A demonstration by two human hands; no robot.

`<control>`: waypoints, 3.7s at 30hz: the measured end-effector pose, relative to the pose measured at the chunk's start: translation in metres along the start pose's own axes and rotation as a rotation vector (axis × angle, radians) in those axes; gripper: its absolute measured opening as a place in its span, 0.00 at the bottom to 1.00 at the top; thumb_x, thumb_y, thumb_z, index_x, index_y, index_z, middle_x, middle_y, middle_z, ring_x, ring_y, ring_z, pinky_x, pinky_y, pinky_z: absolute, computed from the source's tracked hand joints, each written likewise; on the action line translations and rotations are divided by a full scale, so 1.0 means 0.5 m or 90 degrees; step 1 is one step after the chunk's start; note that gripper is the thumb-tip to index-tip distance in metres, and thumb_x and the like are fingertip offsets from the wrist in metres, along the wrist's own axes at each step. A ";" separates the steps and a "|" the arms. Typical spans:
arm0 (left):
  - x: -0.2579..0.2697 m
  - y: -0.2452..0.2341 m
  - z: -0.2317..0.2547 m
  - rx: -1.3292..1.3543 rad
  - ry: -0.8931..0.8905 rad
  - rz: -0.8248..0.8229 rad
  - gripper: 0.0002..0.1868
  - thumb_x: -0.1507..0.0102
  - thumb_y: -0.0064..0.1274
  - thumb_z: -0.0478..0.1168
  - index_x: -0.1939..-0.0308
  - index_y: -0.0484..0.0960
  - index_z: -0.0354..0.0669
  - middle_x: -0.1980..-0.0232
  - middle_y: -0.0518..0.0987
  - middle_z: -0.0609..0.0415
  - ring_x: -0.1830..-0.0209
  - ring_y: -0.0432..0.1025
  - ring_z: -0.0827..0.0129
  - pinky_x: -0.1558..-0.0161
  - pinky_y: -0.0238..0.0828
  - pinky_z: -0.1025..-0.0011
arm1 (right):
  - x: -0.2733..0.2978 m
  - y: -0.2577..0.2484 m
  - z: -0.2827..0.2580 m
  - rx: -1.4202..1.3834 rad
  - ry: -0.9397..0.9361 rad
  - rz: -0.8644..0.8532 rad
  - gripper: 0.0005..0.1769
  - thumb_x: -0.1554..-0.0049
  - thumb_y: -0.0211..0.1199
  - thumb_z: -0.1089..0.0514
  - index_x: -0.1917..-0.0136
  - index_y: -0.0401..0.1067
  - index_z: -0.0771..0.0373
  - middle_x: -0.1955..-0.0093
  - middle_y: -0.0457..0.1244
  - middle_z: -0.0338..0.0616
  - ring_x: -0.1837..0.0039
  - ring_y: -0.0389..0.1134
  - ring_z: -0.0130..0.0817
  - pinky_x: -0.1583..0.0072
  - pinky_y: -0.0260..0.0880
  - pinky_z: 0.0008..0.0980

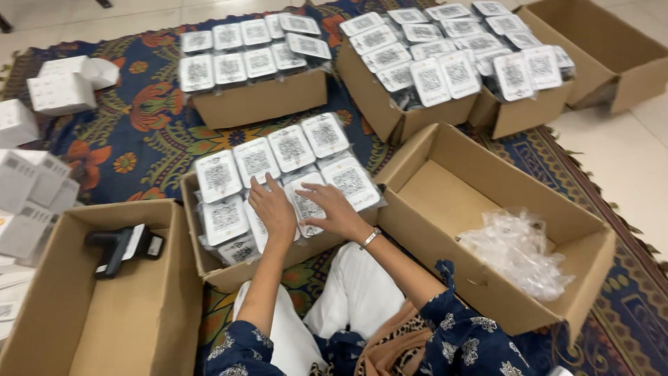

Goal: The person packs barcode scanners and labels into cardboard boxes.

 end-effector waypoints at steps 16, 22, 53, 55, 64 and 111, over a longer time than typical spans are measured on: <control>0.225 0.041 0.659 0.452 0.316 -0.297 0.25 0.39 0.56 0.31 0.37 0.72 0.32 0.31 0.63 0.27 0.40 0.68 0.40 0.39 0.65 0.52 | 0.757 -0.393 0.464 0.350 0.630 0.240 0.37 0.60 0.80 0.33 0.48 0.79 0.61 0.47 0.68 0.56 0.44 0.70 0.52 0.44 0.69 0.48; 0.238 0.058 0.652 0.447 0.330 -0.322 0.24 0.38 0.56 0.32 0.38 0.73 0.33 0.32 0.63 0.29 0.41 0.69 0.42 0.39 0.66 0.53 | 0.870 -0.320 0.578 0.367 0.807 -0.249 0.31 0.62 0.79 0.37 0.53 0.82 0.59 0.51 0.71 0.50 0.45 0.73 0.48 0.45 0.73 0.47; -0.042 -0.330 0.080 0.590 0.149 -0.355 0.20 0.28 0.42 0.53 0.37 0.81 0.54 0.66 0.83 0.43 0.79 0.76 0.70 0.67 0.73 0.70 | 0.049 -0.101 0.208 -0.872 0.201 0.012 0.22 0.28 0.50 0.44 0.39 0.66 0.66 0.39 0.64 0.43 0.38 0.69 0.30 0.38 0.73 0.32; -0.047 -0.343 0.044 0.553 0.090 -0.359 0.25 0.28 0.38 0.55 0.30 0.75 0.58 0.66 0.84 0.41 0.87 0.73 0.72 0.73 0.73 0.71 | 0.033 -0.158 0.127 -0.705 0.293 0.080 0.37 0.34 0.43 0.32 0.34 0.69 0.66 0.34 0.66 0.48 0.36 0.69 0.32 0.37 0.73 0.33; -0.063 -0.340 -0.088 0.676 -0.019 -0.238 0.34 0.28 0.28 0.63 0.20 0.53 0.61 0.38 0.82 0.44 0.92 0.67 0.75 0.79 0.73 0.74 | 0.015 -0.138 -0.041 -0.749 0.076 0.179 0.49 0.40 0.43 0.21 0.28 0.61 0.66 0.32 0.65 0.52 0.30 0.66 0.40 0.28 0.65 0.41; 0.177 -0.584 -0.604 -0.060 -0.048 0.336 0.11 0.33 0.56 0.31 0.47 0.80 0.47 0.49 0.79 0.54 0.64 0.79 0.59 0.66 0.77 0.64 | -0.501 0.492 -0.192 -0.793 0.352 -0.255 0.23 0.34 0.46 0.52 0.36 0.61 0.74 0.41 0.70 0.61 0.41 0.74 0.42 0.39 0.77 0.36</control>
Point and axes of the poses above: each hand's wrist, its own x-axis away from the middle knuckle, its own y-axis out of the palm, z = x × y, the point moved 6 cm from there along -x, towards the middle knuckle
